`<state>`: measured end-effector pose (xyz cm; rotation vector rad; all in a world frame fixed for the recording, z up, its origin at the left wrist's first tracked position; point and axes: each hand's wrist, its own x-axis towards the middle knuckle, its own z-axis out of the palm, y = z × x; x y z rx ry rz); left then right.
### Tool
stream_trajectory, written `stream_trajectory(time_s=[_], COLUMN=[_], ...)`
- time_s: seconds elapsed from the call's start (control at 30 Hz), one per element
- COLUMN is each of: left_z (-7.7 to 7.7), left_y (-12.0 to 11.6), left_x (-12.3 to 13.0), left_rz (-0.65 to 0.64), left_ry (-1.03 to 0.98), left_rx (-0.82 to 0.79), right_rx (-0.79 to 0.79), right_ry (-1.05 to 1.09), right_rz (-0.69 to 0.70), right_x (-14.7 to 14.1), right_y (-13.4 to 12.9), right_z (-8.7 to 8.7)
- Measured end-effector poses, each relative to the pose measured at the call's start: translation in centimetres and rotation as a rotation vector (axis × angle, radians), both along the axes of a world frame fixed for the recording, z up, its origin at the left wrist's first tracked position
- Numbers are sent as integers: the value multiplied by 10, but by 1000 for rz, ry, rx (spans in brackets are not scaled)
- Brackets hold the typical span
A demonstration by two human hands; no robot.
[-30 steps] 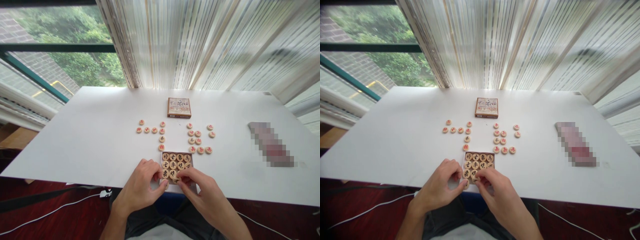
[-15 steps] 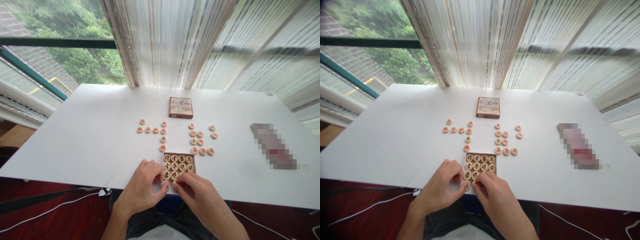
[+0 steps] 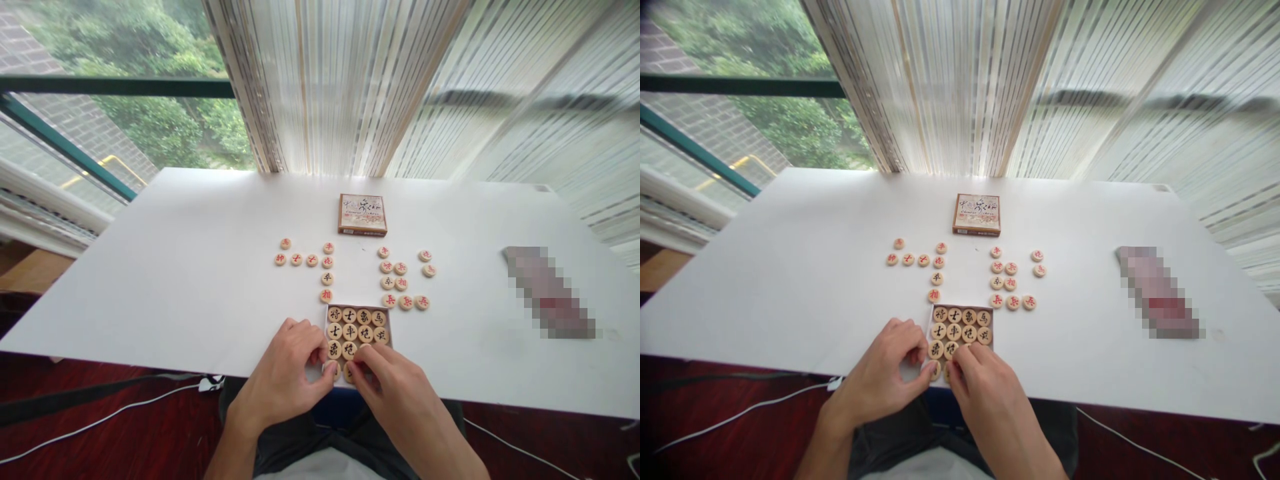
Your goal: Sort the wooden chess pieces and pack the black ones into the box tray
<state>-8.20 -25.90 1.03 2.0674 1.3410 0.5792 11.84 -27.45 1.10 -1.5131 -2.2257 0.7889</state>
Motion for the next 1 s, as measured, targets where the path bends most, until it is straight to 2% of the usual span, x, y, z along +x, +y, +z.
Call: stream_trajectory(time_s=[0.47,0.83,1.0], left_z=[-2,-7,-3], left_y=[2,2,0], left_x=[1,3,6], left_rz=[7,41,68], left_ry=[5,35,53], left_rx=[18,42,28], right_rx=[39,38,114], right_ry=[-3,-3,17], right_rz=[-15,-23,-32], right_x=[-3,-1,6], right_y=[0,0,1], right_z=[-8,-6,-4])
